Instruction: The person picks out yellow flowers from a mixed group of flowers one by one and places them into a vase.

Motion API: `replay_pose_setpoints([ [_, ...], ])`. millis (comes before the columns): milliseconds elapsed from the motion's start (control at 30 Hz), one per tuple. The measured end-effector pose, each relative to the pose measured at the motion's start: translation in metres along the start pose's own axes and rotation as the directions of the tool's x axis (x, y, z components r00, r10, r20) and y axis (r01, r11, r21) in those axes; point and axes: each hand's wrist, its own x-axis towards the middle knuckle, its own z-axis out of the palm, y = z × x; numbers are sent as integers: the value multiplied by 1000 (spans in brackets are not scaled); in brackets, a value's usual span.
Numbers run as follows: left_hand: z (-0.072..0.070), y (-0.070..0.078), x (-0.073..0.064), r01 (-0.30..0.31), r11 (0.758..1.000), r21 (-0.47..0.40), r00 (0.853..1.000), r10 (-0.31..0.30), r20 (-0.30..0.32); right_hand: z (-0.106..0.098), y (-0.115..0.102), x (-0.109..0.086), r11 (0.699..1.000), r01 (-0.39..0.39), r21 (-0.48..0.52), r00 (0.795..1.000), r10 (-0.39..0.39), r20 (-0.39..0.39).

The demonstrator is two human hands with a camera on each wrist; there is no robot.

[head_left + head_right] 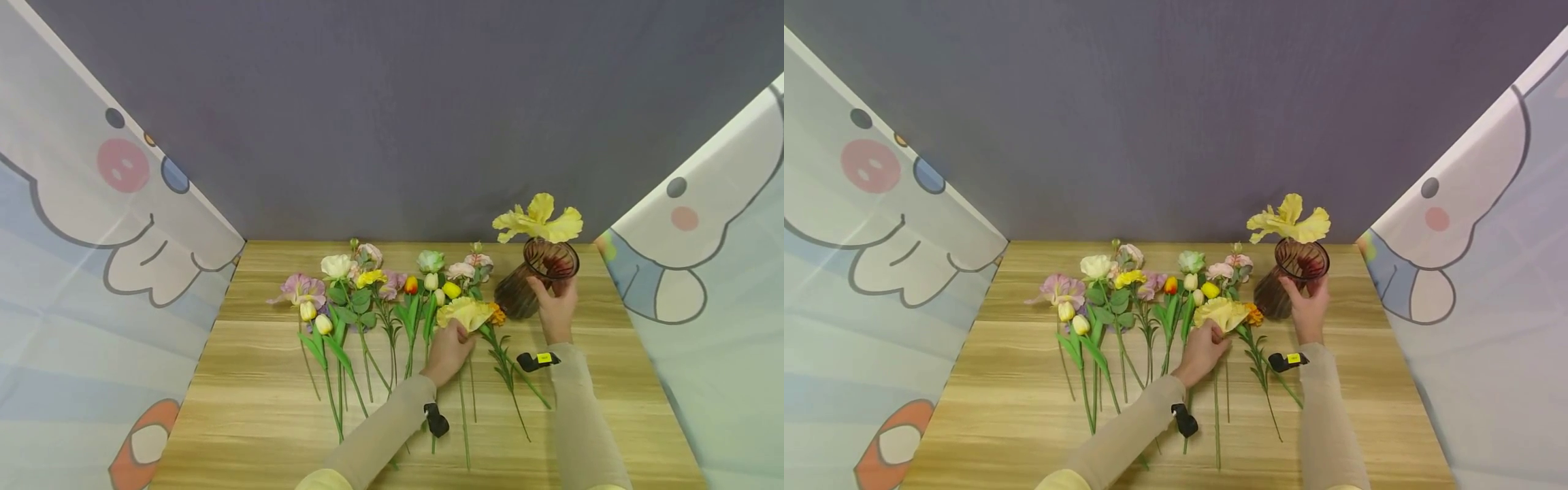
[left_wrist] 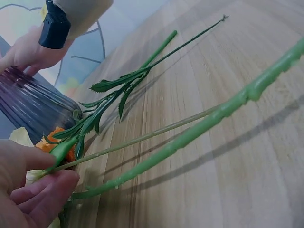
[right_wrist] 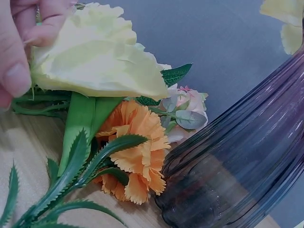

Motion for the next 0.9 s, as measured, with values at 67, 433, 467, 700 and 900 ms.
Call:
replay_pose_setpoints([
  [67,0,-1,-1,18,999,-51,1000,-19,-14,0,0,0,1000,4,2,1000,-4,1],
  [433,3,-11,-2,90,988,-122,995,-96,-41,-2,0,1,999,5,-42,1000,-3,26],
  [467,3,-12,-2,93,988,-127,995,-98,-35,-2,0,0,999,2,-44,1000,0,26],
  [700,1,-12,-3,137,959,-249,990,-136,22,-3,1,0,999,9,-40,999,-8,34],
  [900,-3,-11,1,153,924,-349,988,-145,49,-2,1,0,999,20,-31,999,-19,34],
])
